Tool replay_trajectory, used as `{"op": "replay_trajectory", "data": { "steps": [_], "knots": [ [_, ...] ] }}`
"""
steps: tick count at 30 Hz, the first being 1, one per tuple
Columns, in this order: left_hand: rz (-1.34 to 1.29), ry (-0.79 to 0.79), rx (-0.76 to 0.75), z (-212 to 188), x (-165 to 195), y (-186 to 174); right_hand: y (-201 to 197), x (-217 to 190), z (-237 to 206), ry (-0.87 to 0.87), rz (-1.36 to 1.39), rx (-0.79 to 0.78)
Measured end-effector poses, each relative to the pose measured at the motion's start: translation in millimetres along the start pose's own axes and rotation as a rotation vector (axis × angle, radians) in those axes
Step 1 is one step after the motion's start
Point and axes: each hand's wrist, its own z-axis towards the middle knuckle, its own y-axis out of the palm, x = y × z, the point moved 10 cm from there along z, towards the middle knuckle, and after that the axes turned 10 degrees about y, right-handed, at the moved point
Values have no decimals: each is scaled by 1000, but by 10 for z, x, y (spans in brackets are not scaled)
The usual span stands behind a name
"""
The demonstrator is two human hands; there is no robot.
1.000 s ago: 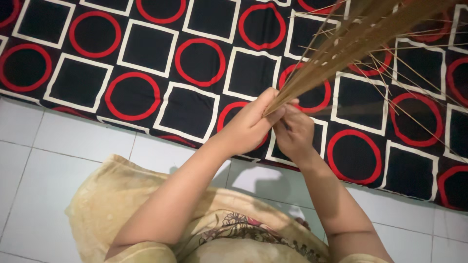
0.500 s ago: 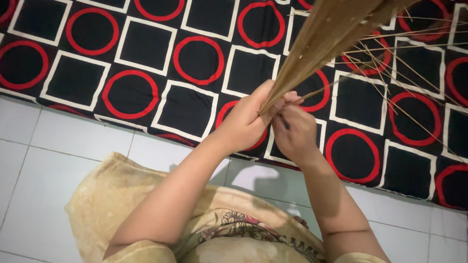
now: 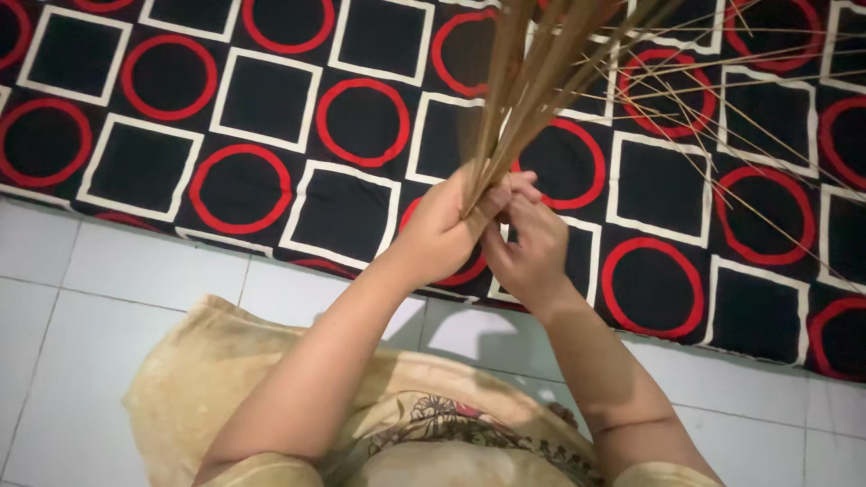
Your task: The person inserts thin wooden sticks into a green plastic broom head one by one, aligning them and pushing them into place. The person continues adding sticks until the broom head is full, then briefly sweeps the patterned mat with the assembled broom.
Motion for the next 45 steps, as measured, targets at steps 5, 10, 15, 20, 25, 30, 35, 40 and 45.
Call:
{"op": "replay_trajectory", "data": {
  "steps": [5, 10, 15, 20, 25, 30, 35, 40, 45],
  "knots": [
    [43, 78, 16, -17, 125, -43, 171, -119, -86, -229, -26, -39],
    [56, 26, 114, -29, 94, -78, 229, 713, -61, 80, 410, -313],
    [238, 57, 93, 20, 205, -44, -170, 3068, -155, 999, 1913, 559],
    [438, -252, 154, -84, -11, -185, -260, 4069, -440, 1213, 1912, 784],
    [389, -27, 91, -89, 156, -85, -409, 4391, -212, 1252, 1830, 881],
    [418, 37, 17, -75, 275, -61, -436, 4156, -196, 1213, 1450, 852],
    [279, -162, 145, -119, 103, -237, -789, 3120, 29, 866, 764, 624],
    [326, -9, 125, -137, 134, -207, -1367, 2076, 545, 497, 478, 442],
    [449, -343, 190, -278, -148, -370, -1051, 1218, 684, 394, 663, -68]
  ]
}}
